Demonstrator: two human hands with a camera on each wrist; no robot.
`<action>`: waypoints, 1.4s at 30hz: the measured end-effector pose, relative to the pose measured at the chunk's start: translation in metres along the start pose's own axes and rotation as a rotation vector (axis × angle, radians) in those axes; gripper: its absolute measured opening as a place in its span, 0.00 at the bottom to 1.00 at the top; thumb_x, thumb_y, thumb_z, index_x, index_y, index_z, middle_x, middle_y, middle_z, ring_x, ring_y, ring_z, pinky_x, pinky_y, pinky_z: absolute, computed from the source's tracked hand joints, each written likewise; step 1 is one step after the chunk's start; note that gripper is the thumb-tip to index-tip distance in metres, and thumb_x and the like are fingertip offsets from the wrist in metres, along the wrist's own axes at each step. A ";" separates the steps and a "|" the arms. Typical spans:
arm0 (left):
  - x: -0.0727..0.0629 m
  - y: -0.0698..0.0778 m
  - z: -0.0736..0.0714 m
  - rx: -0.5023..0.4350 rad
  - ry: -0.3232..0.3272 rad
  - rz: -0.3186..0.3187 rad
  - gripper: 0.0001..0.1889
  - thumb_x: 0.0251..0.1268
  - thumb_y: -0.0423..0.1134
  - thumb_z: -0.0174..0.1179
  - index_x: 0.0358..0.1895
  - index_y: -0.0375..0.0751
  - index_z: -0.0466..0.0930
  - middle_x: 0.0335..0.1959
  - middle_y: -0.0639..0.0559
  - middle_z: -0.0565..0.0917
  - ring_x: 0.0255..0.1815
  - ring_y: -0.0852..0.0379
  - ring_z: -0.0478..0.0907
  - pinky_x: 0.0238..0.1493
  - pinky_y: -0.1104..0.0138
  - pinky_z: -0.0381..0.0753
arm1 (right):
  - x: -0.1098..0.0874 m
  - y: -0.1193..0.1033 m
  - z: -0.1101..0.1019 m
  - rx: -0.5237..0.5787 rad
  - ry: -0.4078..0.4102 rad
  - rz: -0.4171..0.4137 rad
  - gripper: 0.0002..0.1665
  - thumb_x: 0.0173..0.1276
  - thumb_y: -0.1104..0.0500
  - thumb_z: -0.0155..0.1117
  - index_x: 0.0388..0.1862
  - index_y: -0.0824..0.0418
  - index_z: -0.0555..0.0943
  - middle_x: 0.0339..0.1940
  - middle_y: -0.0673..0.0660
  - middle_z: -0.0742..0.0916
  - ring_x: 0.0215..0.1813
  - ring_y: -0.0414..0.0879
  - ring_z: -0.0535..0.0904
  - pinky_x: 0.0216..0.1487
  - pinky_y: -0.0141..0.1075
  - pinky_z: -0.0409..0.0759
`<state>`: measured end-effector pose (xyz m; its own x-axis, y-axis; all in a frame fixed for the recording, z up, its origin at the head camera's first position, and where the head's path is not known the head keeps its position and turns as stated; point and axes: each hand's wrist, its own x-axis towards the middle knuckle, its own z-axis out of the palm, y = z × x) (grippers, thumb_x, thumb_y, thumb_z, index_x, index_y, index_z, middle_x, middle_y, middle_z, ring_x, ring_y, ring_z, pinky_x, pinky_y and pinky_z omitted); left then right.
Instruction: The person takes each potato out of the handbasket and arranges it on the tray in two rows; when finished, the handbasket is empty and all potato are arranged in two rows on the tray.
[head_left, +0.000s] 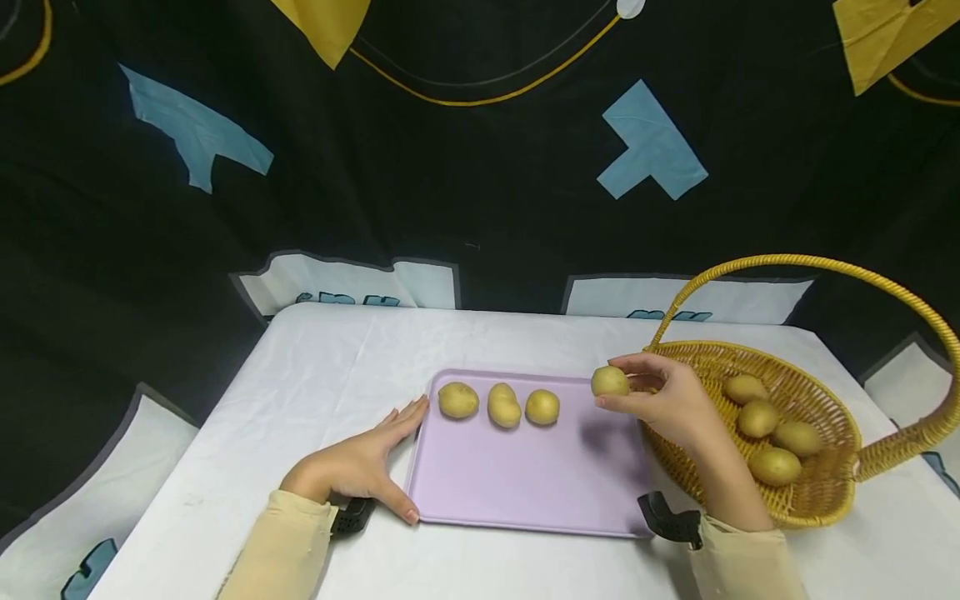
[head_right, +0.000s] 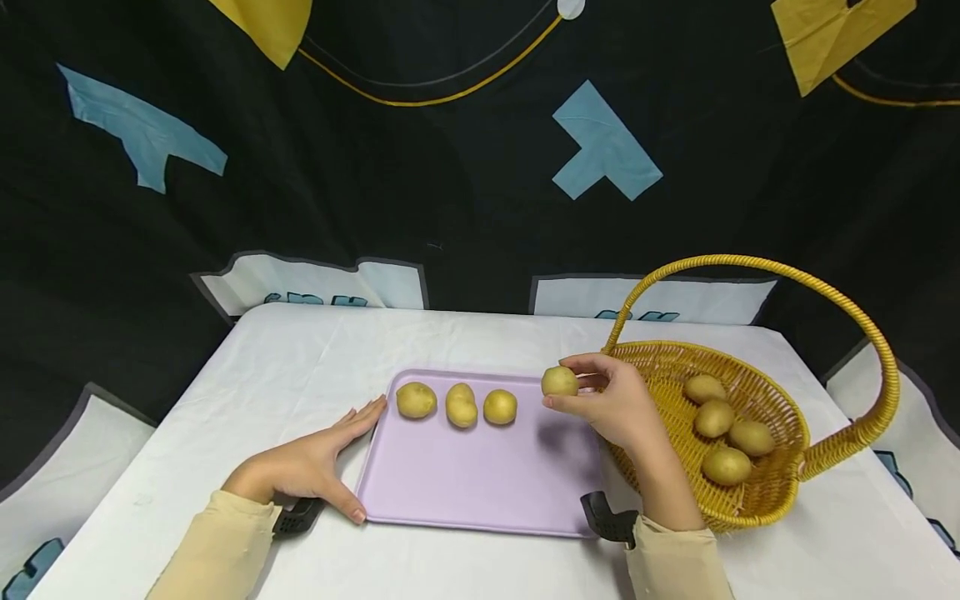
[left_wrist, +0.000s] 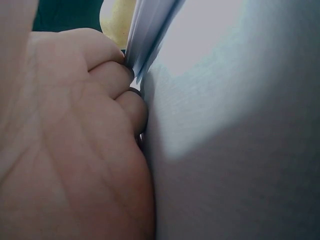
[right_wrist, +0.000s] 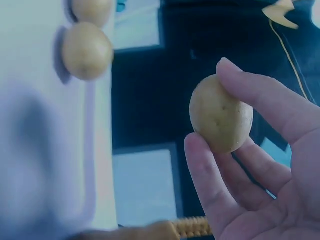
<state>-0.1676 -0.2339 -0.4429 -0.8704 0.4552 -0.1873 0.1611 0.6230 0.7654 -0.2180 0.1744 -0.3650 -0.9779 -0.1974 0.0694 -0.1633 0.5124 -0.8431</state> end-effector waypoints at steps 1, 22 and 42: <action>0.000 0.000 0.000 0.001 0.002 0.000 0.78 0.24 0.54 0.87 0.83 0.47 0.41 0.83 0.48 0.39 0.80 0.38 0.30 0.75 0.41 0.34 | 0.002 0.000 0.004 -0.013 -0.003 -0.011 0.34 0.53 0.50 0.83 0.57 0.62 0.83 0.52 0.58 0.86 0.52 0.51 0.82 0.47 0.36 0.81; -0.002 0.004 -0.002 -0.012 -0.001 0.007 0.77 0.25 0.52 0.87 0.83 0.45 0.41 0.83 0.43 0.40 0.80 0.35 0.30 0.74 0.39 0.34 | 0.016 0.029 0.048 -0.183 -0.059 0.043 0.31 0.54 0.59 0.81 0.57 0.67 0.82 0.50 0.63 0.87 0.52 0.59 0.83 0.49 0.50 0.82; -0.001 0.001 0.000 0.003 -0.001 0.002 0.78 0.24 0.53 0.87 0.83 0.46 0.40 0.83 0.45 0.39 0.80 0.36 0.30 0.75 0.40 0.34 | 0.017 0.040 0.056 -0.173 -0.078 0.042 0.33 0.55 0.60 0.81 0.58 0.70 0.81 0.51 0.67 0.86 0.51 0.59 0.84 0.44 0.44 0.85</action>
<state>-0.1665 -0.2337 -0.4414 -0.8698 0.4570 -0.1858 0.1648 0.6241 0.7638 -0.2339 0.1447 -0.4274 -0.9722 -0.2340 -0.0113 -0.1493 0.6561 -0.7397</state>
